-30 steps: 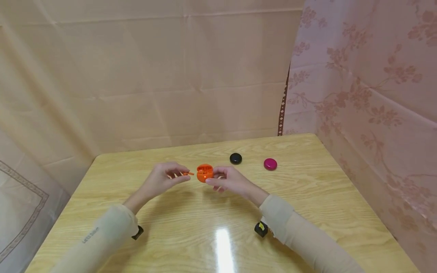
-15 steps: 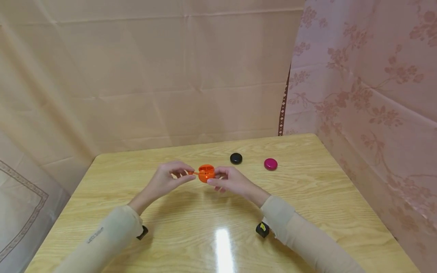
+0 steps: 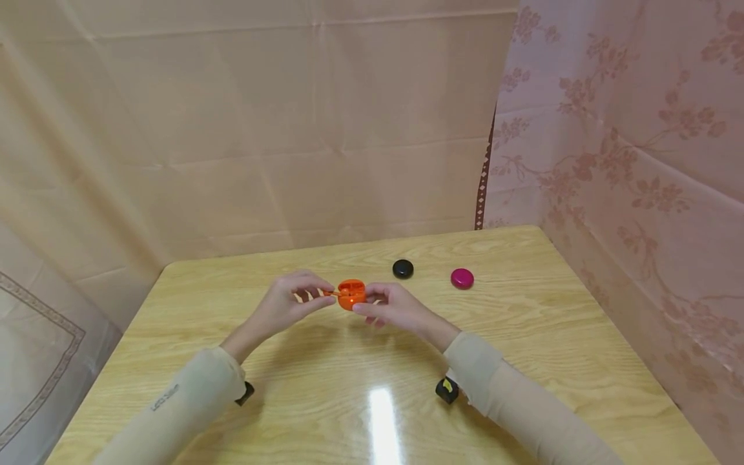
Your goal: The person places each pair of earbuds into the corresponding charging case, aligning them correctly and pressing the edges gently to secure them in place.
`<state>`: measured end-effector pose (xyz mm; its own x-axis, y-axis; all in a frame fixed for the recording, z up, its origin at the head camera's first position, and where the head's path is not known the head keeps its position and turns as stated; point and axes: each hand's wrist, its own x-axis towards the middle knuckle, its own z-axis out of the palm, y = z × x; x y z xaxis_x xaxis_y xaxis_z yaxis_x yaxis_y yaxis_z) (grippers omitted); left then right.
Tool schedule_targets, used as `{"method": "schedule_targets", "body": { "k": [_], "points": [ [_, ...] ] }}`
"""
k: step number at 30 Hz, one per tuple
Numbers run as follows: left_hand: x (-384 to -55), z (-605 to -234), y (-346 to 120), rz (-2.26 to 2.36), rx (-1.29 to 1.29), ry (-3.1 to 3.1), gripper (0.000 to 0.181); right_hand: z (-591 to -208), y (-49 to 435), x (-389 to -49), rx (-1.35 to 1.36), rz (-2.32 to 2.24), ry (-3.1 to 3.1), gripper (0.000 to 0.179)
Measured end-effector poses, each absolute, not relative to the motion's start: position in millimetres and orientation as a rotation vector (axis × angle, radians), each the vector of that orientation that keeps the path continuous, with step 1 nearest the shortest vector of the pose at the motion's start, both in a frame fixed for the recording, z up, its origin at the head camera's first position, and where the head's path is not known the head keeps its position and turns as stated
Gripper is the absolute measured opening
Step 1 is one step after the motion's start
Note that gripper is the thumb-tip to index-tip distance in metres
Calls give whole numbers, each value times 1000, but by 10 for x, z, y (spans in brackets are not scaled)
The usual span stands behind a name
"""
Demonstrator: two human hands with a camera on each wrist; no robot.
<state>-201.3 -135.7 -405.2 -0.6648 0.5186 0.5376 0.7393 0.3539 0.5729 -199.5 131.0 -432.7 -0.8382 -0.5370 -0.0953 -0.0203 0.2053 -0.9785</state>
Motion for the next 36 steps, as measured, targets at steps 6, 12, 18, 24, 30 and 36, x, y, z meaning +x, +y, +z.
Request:
{"method": "schedule_targets", "body": {
  "k": [6, 12, 18, 24, 30, 36],
  "points": [
    [-2014, -4026, -1329, -1181, -1141, -2362, 16, -4318, 1307, -1983, -520, -1672, 2066, 40],
    [-2008, -3979, -1301, -1193, -1136, -2377, 16, -4324, 1297, -1994, -528, -1664, 2063, 40],
    [-2026, -3940, -1268, -1133, -1182, -2361, 19, -4317, 1286, -1989, -547, -1668, 2059, 37],
    [-2044, -3909, -1215, -1014, -1264, -2354, 22, -4319, 1261, -1986, -563, -1665, 2046, 39],
    [-2042, -3883, -1202, -979, -1275, -2384, 22, -4323, 1233, -1984, -561, -1654, 2045, 41],
    [-2028, -3848, -1208, -937, -1283, -2407, 23, -4320, 1222, -1985, -547, -1646, 2054, 41]
  ]
}}
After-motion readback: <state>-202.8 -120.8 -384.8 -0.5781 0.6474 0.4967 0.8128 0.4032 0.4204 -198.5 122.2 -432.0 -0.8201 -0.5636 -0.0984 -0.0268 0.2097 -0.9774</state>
